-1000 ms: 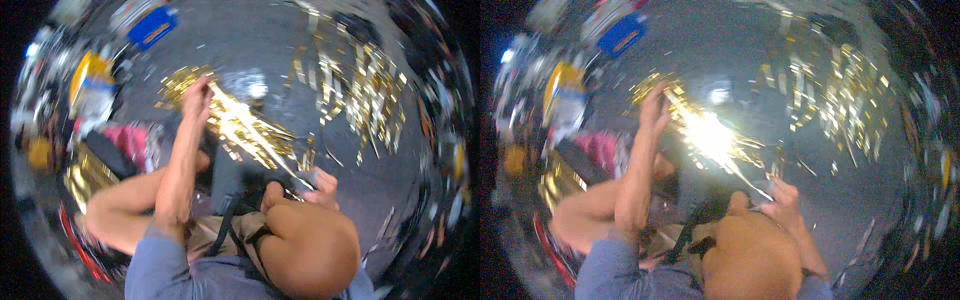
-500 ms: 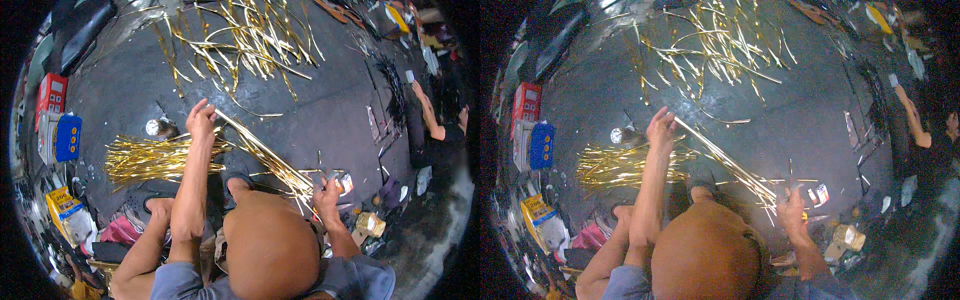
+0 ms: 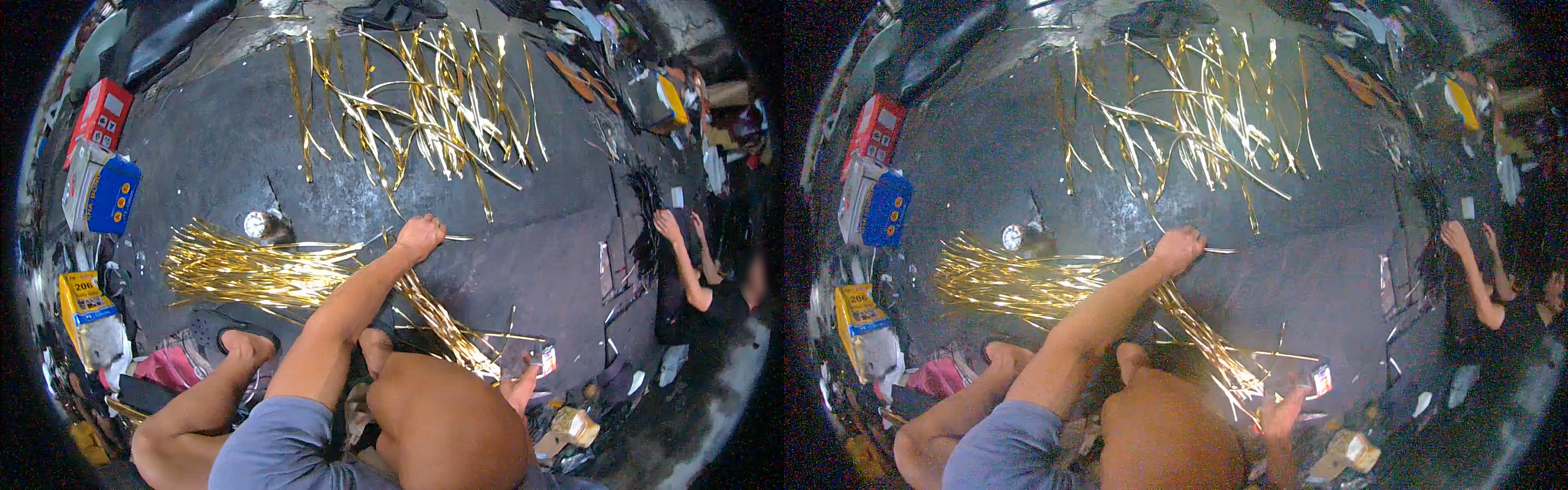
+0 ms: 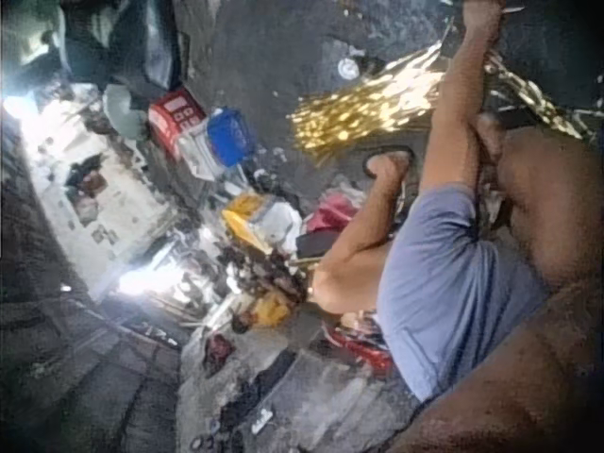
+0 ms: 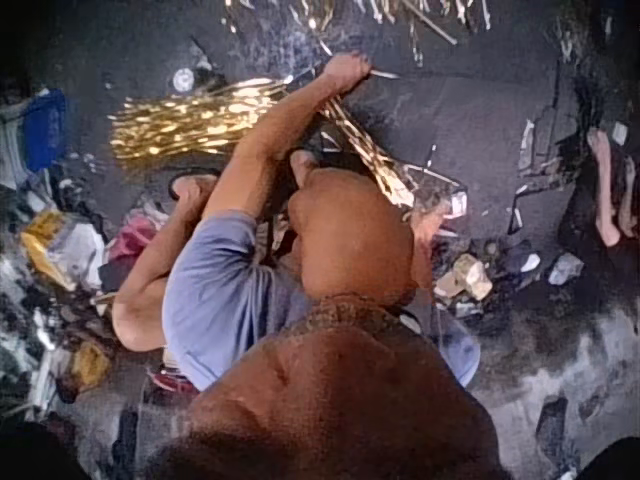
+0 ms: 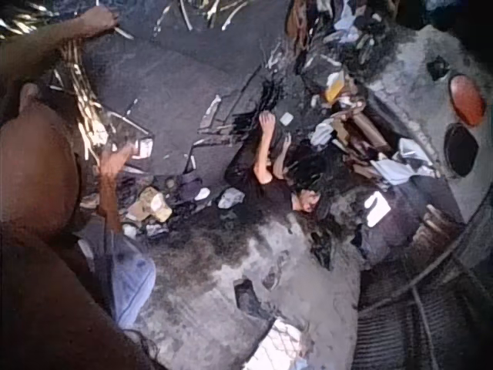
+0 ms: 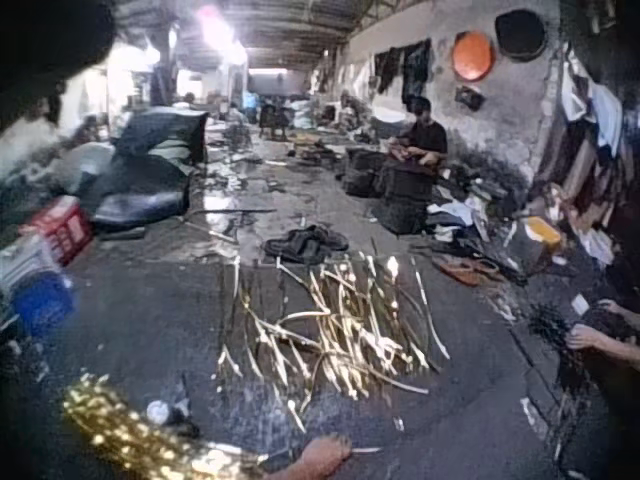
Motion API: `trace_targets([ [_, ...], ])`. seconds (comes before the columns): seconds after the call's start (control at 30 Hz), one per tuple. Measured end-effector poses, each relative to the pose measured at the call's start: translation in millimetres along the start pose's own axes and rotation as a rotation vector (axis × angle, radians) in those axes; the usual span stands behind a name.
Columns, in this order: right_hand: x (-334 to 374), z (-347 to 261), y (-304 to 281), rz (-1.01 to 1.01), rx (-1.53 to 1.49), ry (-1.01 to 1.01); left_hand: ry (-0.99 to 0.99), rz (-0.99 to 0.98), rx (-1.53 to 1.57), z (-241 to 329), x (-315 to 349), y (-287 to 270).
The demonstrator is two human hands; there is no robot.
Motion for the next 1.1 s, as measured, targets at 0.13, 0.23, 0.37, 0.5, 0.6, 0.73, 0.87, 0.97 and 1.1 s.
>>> trace_targets([
  [0.13, -43.7, -41.5, -24.8, 0.306, -0.302, -0.146, -0.221, 0.001, 0.911, 60.2, -21.2, -42.6],
  [0.23, -84.1, -106.3, -54.7, 0.601, -0.876, -0.021, 0.311, 0.047, 1.637, 213.1, -6.2, -117.6],
  [0.37, -128.9, -184.5, -71.9, 0.396, -0.509, -0.243, -0.056, 0.084, 1.907, 192.6, -11.7, -134.4],
  [0.5, -147.6, -210.4, -22.9, 0.234, 0.002, -0.355, -0.153, 0.395, 1.650, 113.3, 18.3, -138.2],
  [0.6, -135.6, -237.6, 20.6, 0.070, 0.058, -0.470, -0.531, 0.456, 1.775, 47.3, 68.3, -104.2],
  [0.73, -164.5, -188.7, 91.1, -0.259, 0.424, -0.303, -0.713, 0.703, 1.803, -21.2, 134.7, -69.9],
  [0.87, -118.2, -260.9, 151.8, -0.499, 0.015, -0.685, -0.751, 0.729, 1.631, -34.9, 176.3, -84.0],
  [0.97, -67.2, -321.7, 187.5, -0.772, -0.270, -0.742, -0.723, 0.827, 1.541, -35.9, 195.2, -111.1],
  [1.1, -40.7, -373.3, 188.2, -0.561, -0.288, -0.916, -0.759, 1.039, 1.417, -54.8, 227.6, -153.0],
])
Point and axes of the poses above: each hand's wrist, its own x-axis away from the middle knuckle, its own y-axis out of the palm, z = x × y, the point moved 10 cm from there along -x, towards the middle knuckle, and after that the axes turned 4 degrees about -z, right-handed, at the moved point
